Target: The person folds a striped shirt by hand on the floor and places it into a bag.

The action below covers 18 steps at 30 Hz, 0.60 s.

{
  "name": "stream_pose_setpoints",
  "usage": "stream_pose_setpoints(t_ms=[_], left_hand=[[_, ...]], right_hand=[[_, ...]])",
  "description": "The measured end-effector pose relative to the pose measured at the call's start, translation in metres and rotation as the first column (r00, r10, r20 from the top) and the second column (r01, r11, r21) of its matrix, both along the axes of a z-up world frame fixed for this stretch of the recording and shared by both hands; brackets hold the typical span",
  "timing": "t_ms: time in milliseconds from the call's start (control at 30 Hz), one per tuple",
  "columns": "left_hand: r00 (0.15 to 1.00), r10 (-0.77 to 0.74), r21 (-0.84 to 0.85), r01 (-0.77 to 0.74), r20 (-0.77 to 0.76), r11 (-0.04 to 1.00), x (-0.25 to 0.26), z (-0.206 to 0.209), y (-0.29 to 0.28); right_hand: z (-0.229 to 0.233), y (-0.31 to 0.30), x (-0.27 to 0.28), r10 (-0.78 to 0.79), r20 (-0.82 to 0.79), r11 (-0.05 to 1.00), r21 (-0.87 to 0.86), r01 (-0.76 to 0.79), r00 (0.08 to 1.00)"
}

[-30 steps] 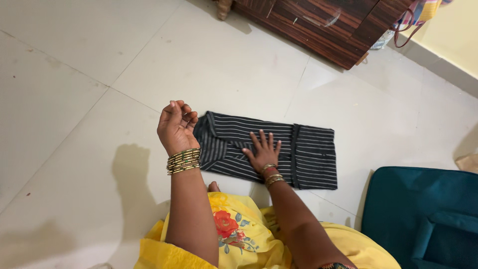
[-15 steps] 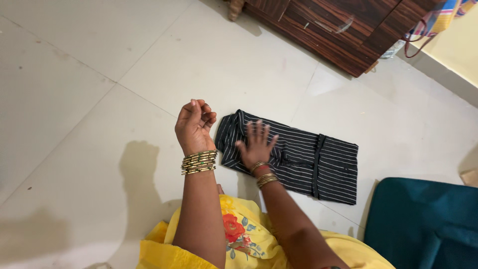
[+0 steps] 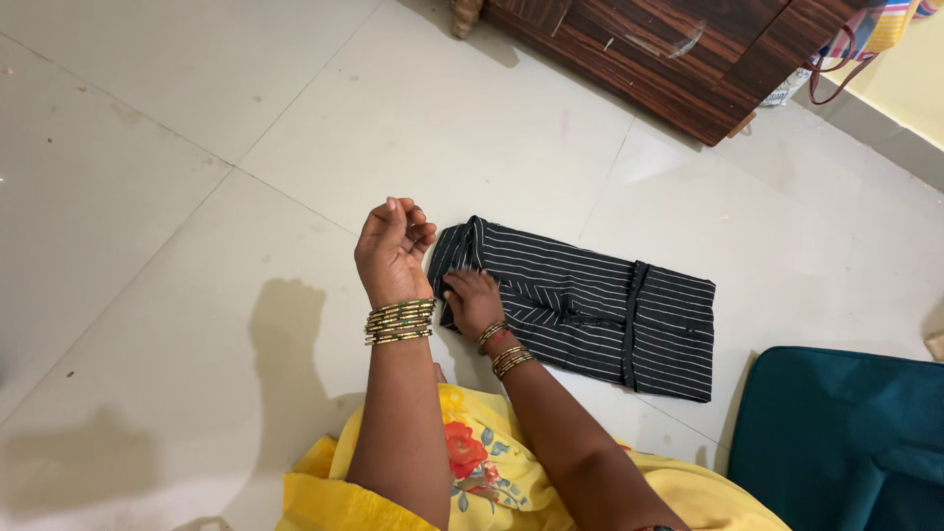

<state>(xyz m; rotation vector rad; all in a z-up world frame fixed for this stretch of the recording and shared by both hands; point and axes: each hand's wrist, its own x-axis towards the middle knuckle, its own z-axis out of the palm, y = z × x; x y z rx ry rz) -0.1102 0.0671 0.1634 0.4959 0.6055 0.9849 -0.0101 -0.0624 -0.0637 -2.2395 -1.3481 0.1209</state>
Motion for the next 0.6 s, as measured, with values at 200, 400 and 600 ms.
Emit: stream_pose_setpoints(t_ms=[200, 400, 600], left_hand=[[1.0, -0.023, -0.004, 0.023, 0.007, 1.0, 0.005, -0.002, 0.0], [0.999, -0.038, -0.012, 0.038, -0.014, 0.999, 0.006, -0.002, -0.002], [0.998, -0.051, -0.02, 0.05, -0.036, 0.999, 0.006, 0.001, -0.004]], right_hand=[[0.01, 0.009, 0.002, 0.045, 0.045, 0.987, -0.156, -0.037, 0.998], [0.051, 0.037, 0.016, -0.026, -0.077, 0.854, -0.521, -0.018, 0.997], [0.079, 0.073, 0.033, -0.064, -0.211, 0.575, -0.807, -0.137, 0.975]])
